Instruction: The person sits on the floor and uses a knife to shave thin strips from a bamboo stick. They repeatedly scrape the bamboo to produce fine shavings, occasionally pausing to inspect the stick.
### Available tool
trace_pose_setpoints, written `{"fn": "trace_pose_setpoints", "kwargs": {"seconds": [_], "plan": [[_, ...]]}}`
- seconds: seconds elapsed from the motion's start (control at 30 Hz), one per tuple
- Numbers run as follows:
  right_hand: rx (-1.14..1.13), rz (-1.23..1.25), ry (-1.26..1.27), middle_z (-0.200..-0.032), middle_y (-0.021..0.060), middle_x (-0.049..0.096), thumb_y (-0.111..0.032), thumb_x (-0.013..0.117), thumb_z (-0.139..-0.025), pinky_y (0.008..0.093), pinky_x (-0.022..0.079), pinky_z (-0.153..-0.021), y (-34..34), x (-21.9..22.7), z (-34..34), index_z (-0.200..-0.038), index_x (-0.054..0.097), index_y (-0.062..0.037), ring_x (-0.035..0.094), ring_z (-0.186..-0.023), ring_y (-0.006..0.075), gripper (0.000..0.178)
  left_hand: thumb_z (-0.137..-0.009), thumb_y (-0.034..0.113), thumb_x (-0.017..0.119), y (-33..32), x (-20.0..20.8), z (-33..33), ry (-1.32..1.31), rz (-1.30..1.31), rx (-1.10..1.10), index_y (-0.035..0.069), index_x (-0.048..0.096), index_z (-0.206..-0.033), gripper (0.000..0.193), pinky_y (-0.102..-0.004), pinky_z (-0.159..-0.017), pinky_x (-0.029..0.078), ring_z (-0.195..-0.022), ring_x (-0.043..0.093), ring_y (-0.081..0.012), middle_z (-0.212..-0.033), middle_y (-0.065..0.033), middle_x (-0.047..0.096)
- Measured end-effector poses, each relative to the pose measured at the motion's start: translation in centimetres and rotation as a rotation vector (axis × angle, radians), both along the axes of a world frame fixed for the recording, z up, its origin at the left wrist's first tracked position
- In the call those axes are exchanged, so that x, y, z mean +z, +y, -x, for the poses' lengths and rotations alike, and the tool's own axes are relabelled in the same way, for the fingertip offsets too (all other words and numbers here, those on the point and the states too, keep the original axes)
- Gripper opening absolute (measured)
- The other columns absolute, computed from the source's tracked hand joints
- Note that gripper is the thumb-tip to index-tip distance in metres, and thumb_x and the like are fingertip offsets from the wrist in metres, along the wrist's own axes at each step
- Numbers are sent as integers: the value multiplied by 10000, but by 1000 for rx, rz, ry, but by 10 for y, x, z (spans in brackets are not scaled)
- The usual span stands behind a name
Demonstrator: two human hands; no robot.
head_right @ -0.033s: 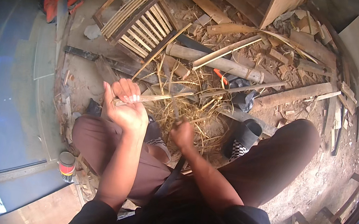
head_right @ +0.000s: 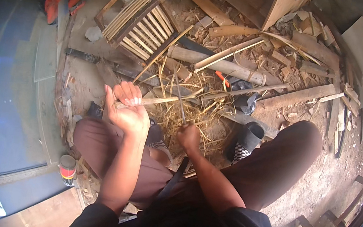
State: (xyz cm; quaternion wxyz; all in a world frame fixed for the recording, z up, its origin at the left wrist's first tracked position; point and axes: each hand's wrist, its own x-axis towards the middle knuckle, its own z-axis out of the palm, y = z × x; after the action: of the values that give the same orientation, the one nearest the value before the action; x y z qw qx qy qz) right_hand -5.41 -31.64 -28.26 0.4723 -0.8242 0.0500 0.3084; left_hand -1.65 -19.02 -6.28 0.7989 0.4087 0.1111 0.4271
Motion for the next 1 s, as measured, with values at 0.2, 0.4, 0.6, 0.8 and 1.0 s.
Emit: {"fn": "trace_pose_setpoints", "kwargs": {"seconds": [0.2,0.4,0.6,0.8,1.0], "plan": [[15,-173,10,-750,293,661,-72,570,-896,484,530,-644,5,0,-11,-954,670,96,685,-720,396,204,-1121,334,354,0,-1,-7,-7,-3,6,134,309,-639,524,-292,-576,260,-581,291,-127,-612,-6,287],[157,-310,-268,-747,251,691,-93,583,-869,458,551,-647,24,82,-18,-859,599,79,726,-727,341,173,-1112,331,370,11,-1,-8,-1,29,0,128,345,-631,523,-303,-593,283,-588,296,-137,-616,-7,322],[-14,-162,22,-662,248,666,-112,601,-871,448,545,-625,5,5,-12,-802,651,101,709,-654,320,230,-1120,332,338,22,2,-2,18,4,-54,126,346,-618,543,-301,-604,288,-610,296,-135,-635,-5,323],[155,-339,-289,-629,126,609,-66,604,-869,394,502,-585,28,81,-32,-824,584,50,600,-579,193,126,-1129,328,294,23,0,-7,32,-242,-52,120,310,-530,634,-314,-608,310,-598,335,-159,-641,-28,345],[113,-256,-94,-675,168,673,-64,620,-872,349,506,-593,20,30,-23,-946,643,88,627,-620,170,171,-1128,345,266,33,-5,-2,-41,-228,-122,124,328,-536,635,-290,-559,294,-492,320,-144,-600,-35,382]]}}
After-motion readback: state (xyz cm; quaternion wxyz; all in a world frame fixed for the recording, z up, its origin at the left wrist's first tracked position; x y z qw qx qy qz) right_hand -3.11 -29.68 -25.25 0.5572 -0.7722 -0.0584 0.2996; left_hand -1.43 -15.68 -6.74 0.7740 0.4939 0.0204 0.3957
